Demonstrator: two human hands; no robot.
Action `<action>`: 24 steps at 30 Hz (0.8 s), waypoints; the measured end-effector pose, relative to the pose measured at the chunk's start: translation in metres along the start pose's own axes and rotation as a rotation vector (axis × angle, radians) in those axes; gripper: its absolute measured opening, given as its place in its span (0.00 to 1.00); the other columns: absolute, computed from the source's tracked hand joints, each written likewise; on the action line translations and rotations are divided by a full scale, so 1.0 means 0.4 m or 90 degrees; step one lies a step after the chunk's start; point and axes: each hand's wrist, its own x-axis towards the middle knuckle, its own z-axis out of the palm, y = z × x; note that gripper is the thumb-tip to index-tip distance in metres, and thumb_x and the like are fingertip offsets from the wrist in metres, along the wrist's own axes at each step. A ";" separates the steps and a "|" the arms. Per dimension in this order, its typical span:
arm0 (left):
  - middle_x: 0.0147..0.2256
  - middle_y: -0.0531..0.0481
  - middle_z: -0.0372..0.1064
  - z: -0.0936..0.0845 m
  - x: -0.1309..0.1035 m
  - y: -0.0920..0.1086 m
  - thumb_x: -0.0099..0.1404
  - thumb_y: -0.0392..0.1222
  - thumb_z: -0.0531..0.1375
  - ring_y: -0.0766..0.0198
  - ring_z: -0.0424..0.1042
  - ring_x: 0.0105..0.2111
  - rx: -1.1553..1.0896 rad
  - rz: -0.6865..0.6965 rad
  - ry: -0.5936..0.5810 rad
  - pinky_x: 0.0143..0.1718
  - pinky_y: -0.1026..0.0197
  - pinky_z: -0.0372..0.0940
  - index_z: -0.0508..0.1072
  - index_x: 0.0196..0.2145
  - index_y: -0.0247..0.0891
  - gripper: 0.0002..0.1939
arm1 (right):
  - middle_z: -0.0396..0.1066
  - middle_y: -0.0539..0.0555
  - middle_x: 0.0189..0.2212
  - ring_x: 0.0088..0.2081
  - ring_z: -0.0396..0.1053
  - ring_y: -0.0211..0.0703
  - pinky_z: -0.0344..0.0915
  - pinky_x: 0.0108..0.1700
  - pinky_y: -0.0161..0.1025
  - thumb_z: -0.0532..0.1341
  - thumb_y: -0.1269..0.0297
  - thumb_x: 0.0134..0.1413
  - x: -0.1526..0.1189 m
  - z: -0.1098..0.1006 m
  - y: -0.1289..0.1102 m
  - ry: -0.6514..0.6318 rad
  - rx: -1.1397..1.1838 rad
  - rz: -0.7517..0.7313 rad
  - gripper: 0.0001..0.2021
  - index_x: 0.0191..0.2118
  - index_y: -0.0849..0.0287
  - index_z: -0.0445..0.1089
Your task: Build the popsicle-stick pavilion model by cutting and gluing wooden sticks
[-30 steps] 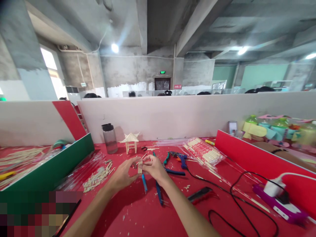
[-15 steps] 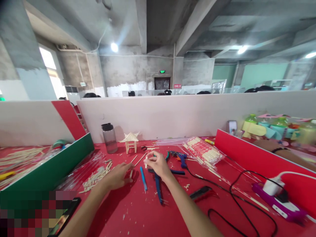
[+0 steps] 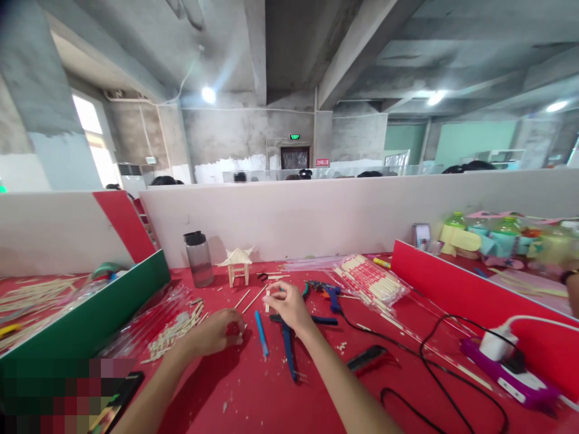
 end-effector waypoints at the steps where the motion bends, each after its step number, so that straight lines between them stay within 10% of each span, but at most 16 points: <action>1: 0.38 0.47 0.74 0.002 0.001 -0.001 0.60 0.44 0.59 0.58 0.73 0.38 0.001 -0.009 0.014 0.41 0.62 0.64 0.77 0.36 0.41 0.09 | 0.75 0.50 0.24 0.25 0.71 0.40 0.65 0.28 0.33 0.70 0.54 0.42 0.001 0.000 0.002 -0.001 0.003 -0.001 0.17 0.36 0.58 0.69; 6: 0.45 0.42 0.73 0.024 0.018 0.007 0.68 0.44 0.51 0.55 0.71 0.46 0.075 -0.022 0.136 0.49 0.57 0.62 0.76 0.43 0.40 0.15 | 0.75 0.50 0.25 0.27 0.73 0.42 0.68 0.31 0.36 0.70 0.53 0.41 0.003 0.004 0.013 -0.019 0.017 0.012 0.18 0.37 0.58 0.69; 19: 0.40 0.39 0.74 0.026 0.020 0.035 0.67 0.42 0.52 0.51 0.70 0.44 0.194 -0.128 0.131 0.46 0.54 0.61 0.76 0.37 0.37 0.13 | 0.74 0.50 0.23 0.25 0.73 0.41 0.64 0.27 0.33 0.69 0.58 0.43 -0.006 0.014 0.010 -0.075 -0.070 -0.004 0.14 0.36 0.58 0.70; 24: 0.34 0.47 0.75 -0.052 -0.024 0.148 0.64 0.38 0.54 0.58 0.73 0.34 0.035 -0.016 0.038 0.36 0.62 0.63 0.76 0.35 0.41 0.10 | 0.73 0.49 0.23 0.24 0.72 0.40 0.64 0.28 0.33 0.68 0.60 0.44 -0.006 0.014 0.011 -0.081 -0.082 -0.013 0.13 0.36 0.58 0.70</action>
